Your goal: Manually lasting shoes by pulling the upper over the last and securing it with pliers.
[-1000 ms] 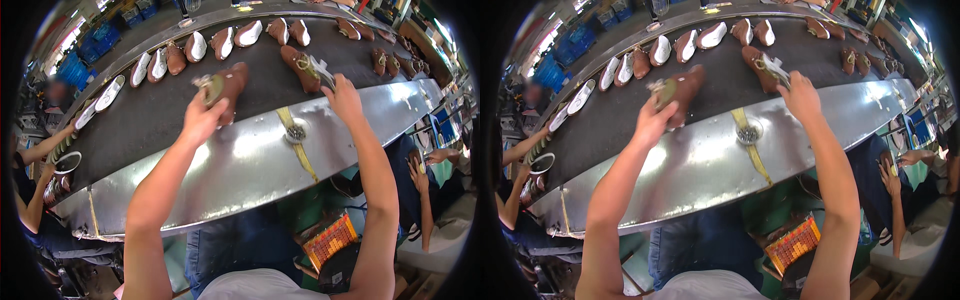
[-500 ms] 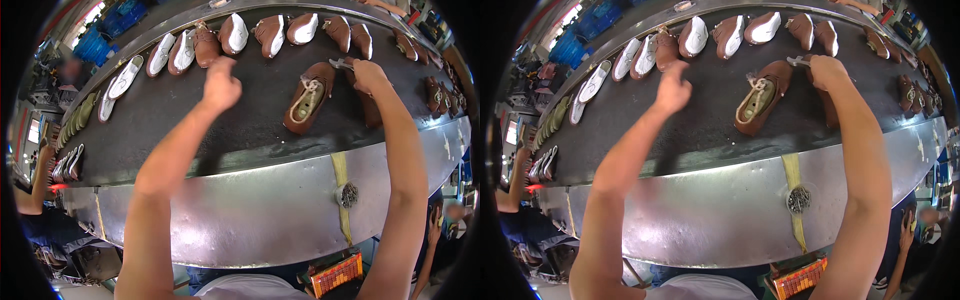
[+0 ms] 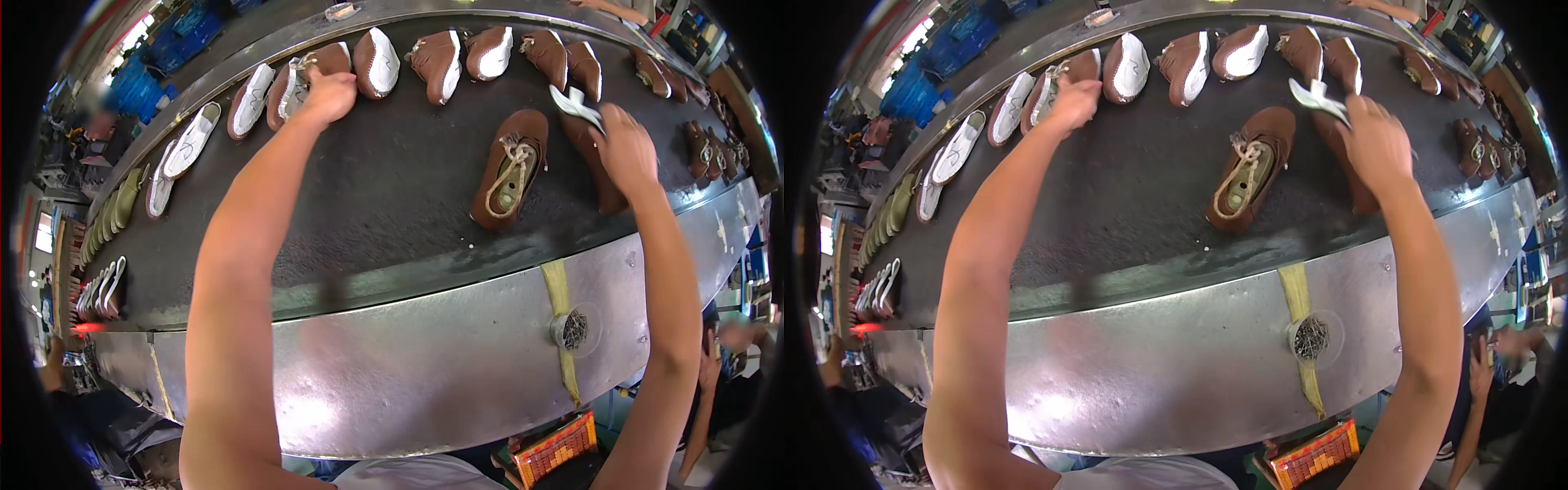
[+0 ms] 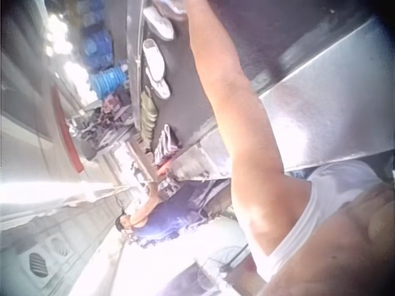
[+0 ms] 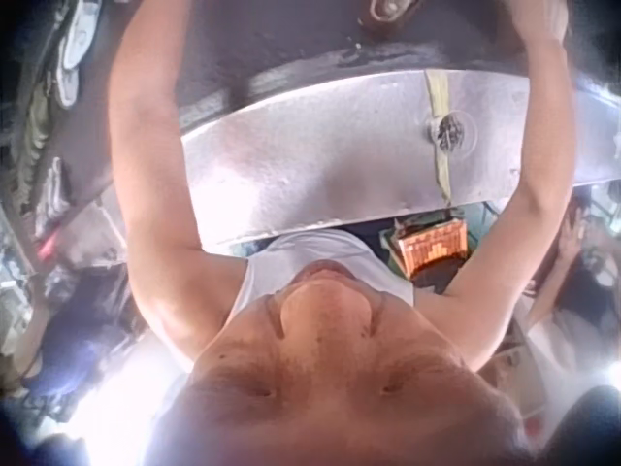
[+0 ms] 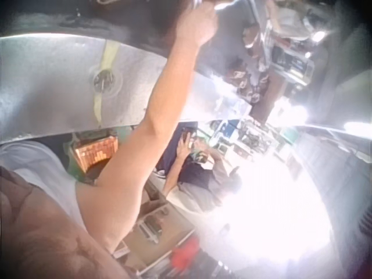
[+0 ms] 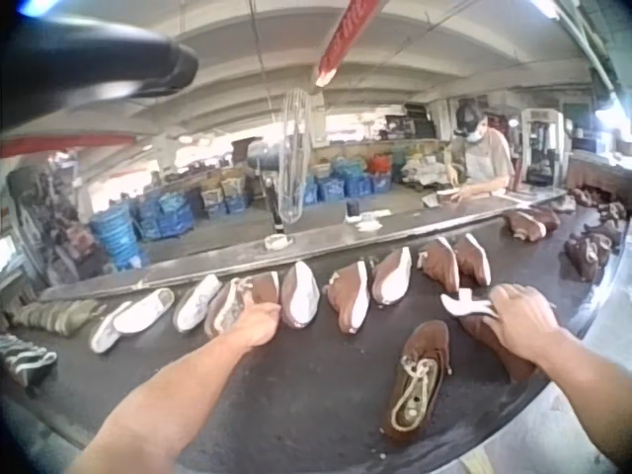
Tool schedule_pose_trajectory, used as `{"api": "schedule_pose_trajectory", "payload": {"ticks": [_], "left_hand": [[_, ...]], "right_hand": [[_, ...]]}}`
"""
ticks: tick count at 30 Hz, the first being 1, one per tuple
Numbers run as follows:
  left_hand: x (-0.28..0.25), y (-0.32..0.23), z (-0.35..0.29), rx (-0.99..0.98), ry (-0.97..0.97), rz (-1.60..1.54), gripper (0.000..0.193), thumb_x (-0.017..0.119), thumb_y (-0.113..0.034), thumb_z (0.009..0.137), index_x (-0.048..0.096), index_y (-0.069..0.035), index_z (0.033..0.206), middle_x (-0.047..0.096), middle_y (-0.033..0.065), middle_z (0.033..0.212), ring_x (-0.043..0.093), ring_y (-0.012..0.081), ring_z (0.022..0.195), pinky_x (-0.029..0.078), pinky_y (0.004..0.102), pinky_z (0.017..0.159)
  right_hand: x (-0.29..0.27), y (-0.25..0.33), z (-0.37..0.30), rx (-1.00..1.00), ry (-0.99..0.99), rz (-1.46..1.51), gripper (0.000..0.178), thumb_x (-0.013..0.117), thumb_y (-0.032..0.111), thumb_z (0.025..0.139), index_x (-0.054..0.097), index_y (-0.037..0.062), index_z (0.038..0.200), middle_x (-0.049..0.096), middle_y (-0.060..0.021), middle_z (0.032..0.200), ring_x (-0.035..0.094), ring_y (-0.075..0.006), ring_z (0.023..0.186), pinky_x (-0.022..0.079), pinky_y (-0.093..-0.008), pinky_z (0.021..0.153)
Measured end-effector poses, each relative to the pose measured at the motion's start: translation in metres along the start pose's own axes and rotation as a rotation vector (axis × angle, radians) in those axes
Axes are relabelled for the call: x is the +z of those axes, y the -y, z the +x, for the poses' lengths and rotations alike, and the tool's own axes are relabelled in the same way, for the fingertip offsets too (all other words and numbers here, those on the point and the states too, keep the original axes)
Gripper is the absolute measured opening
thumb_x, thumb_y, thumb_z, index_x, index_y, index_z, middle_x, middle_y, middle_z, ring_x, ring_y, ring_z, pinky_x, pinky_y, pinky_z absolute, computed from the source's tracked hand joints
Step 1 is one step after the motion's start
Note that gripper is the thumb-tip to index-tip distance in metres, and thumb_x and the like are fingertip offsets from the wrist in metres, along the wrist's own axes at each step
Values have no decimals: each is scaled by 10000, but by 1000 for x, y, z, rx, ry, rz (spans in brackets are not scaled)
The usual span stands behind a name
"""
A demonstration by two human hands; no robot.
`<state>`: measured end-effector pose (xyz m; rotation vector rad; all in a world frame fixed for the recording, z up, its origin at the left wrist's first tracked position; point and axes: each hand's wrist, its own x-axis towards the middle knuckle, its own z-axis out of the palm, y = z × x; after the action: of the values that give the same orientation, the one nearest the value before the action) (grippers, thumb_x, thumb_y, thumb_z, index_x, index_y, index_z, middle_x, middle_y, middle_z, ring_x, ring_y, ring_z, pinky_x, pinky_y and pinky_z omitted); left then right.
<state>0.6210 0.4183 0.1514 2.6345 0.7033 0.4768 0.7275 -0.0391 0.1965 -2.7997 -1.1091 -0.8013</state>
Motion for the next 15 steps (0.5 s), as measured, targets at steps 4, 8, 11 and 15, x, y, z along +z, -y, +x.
{"api": "schedule_pose_trajectory", "payload": {"ticks": [4,8,11,15], "left_hand": [[18,-37,10,-317,144,189,925,392,-743,881,502,23,1388,295,313,1523,278,409,1440,338,455,1120],[5,-26,3,-428,185,46,791,482,-654,900,553,-9,1351,230,254,1566,470,361,1311,408,408,1068],[-26,-20,-63,-145,228,115,750,492,-628,912,597,15,1283,337,279,1496,480,379,1292,407,399,1066],[-99,21,-197,-41,257,11,659,552,-547,924,636,50,1190,519,272,1271,503,402,1218,409,402,1041]], "right_hand": [[-50,28,-115,142,-63,218,323,682,75,846,554,19,1137,628,-204,1032,611,-407,955,485,-470,811],[-64,31,-228,288,8,246,329,691,42,836,546,7,1129,624,-200,1079,602,-402,961,480,-457,831],[-67,29,-258,407,-57,167,305,695,78,846,541,7,1099,620,-194,1079,590,-399,947,468,-454,836],[-63,39,-240,409,-15,197,293,686,154,870,540,15,1083,616,-180,1031,574,-397,933,444,-461,831]]}}
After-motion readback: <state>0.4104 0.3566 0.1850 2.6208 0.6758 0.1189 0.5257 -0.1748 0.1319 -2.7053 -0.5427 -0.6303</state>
